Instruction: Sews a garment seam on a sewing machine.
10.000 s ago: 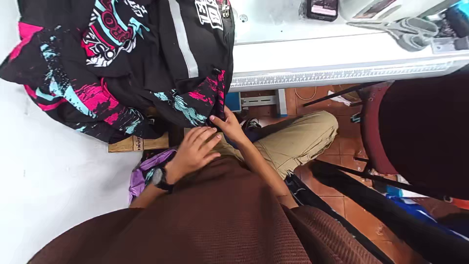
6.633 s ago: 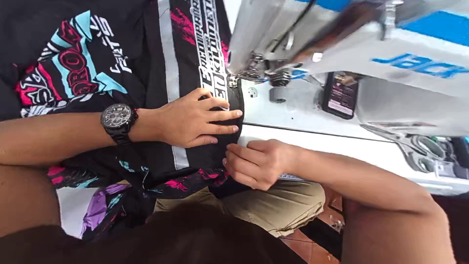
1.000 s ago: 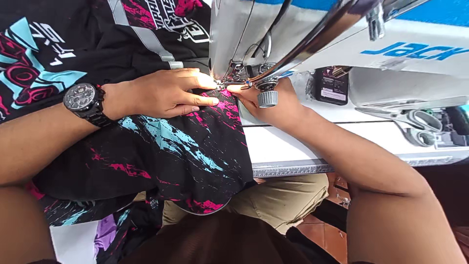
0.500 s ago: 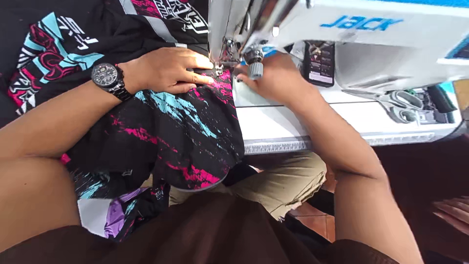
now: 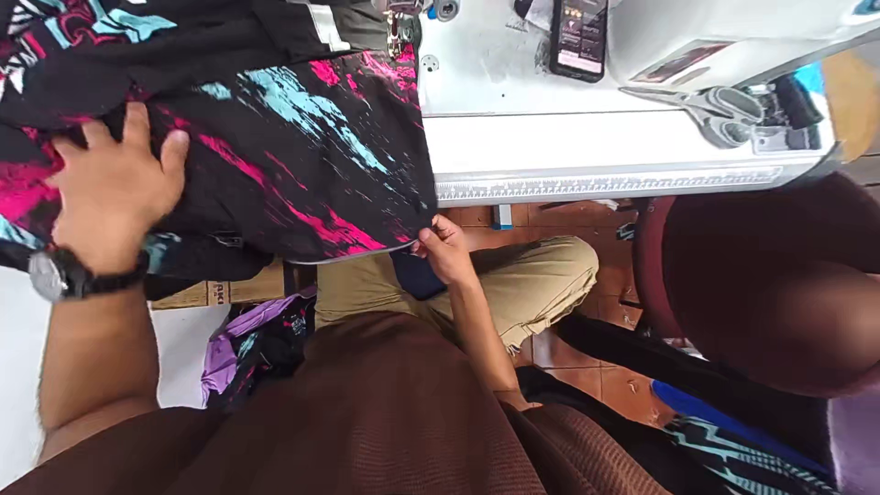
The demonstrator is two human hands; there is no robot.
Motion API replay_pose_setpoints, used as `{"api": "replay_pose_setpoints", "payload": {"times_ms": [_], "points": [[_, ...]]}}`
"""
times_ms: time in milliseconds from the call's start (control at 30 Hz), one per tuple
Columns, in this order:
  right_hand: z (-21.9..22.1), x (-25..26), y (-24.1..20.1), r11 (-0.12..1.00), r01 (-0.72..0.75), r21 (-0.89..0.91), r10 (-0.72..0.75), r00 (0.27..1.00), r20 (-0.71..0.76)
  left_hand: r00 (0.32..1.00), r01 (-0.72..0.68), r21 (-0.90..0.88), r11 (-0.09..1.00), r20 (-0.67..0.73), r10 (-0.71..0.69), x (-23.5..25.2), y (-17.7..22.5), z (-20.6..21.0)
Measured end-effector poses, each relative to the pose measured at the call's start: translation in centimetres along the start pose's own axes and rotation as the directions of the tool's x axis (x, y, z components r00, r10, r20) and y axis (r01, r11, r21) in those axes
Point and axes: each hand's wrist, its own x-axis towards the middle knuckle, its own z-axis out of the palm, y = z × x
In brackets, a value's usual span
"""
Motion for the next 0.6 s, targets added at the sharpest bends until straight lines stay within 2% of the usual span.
{"api": "replay_pose_setpoints", "payload": {"times_ms": [100, 133, 200, 267, 333, 367, 400, 433, 467, 500, 533, 567, 600], "points": [[4.6, -2.4, -2.2, 0.947, 0.137, -0.291, -0.14, 0.99, 0.008, 0.984, -0.177, -0.041, 0.983, 0.0, 0.178, 6.7, -4.9, -1.3], [5.7, -3.1, -2.3, 0.923, 0.159, -0.35, -0.172, 0.985, -0.007, 0.972, -0.232, -0.059, 0.971, 0.007, 0.233, 8.9, -6.0, -1.8], [7.5, -4.0, -1.5, 0.92, 0.155, -0.359, -0.201, 0.975, -0.093, 0.963, -0.259, -0.069, 0.963, 0.062, 0.263, 11.9, -6.9, -2.9], [8.8, -4.4, -0.5, 0.933, 0.16, -0.321, -0.229, 0.955, -0.189, 0.967, -0.237, 0.021, 0.971, 0.099, 0.234, 12.1, -5.2, -3.8], [9.2, -4.1, -0.2, 0.905, 0.223, -0.362, -0.31, 0.929, -0.201, 0.946, -0.323, 0.114, 0.939, 0.002, 0.325, 9.0, -0.2, -5.4], [8.9, -4.2, 0.0, 0.863, 0.273, -0.426, -0.37, 0.914, -0.164, 0.894, -0.441, 0.096, 0.892, -0.04, 0.446, 6.5, 3.0, -5.5], [8.3, -4.0, 0.0, 0.785, 0.345, -0.514, -0.448, 0.89, -0.086, 0.811, -0.576, 0.069, 0.814, -0.075, 0.58, 4.4, 6.2, -5.4], [7.7, -3.6, -0.2, 0.68, 0.419, -0.602, -0.511, 0.859, 0.02, 0.691, -0.715, 0.035, 0.698, -0.11, 0.714, 3.1, 9.1, -4.9], [7.0, -3.2, -0.7, 0.571, 0.466, -0.676, -0.525, 0.84, 0.136, 0.539, -0.839, -0.001, 0.544, -0.138, 0.831, 2.7, 11.6, -3.9], [6.4, -2.9, -1.4, 0.458, 0.49, -0.741, -0.509, 0.828, 0.233, 0.389, -0.92, -0.024, 0.39, -0.151, 0.909, 3.0, 13.7, -2.6], [6.1, -2.6, -2.1, 0.331, 0.507, -0.796, -0.503, 0.808, 0.306, 0.277, -0.96, -0.012, 0.279, -0.152, 0.949, 3.9, 15.5, -1.4], [5.8, -2.3, -2.8, 0.189, 0.521, -0.832, -0.525, 0.77, 0.363, 0.213, -0.976, 0.021, 0.218, -0.144, 0.966, 5.0, 16.8, -0.4], [5.5, -2.0, -3.4, 0.05, 0.529, -0.847, -0.572, 0.711, 0.41, 0.179, -0.98, 0.067, 0.189, -0.137, 0.974, 6.1, 17.8, 0.5]]}}
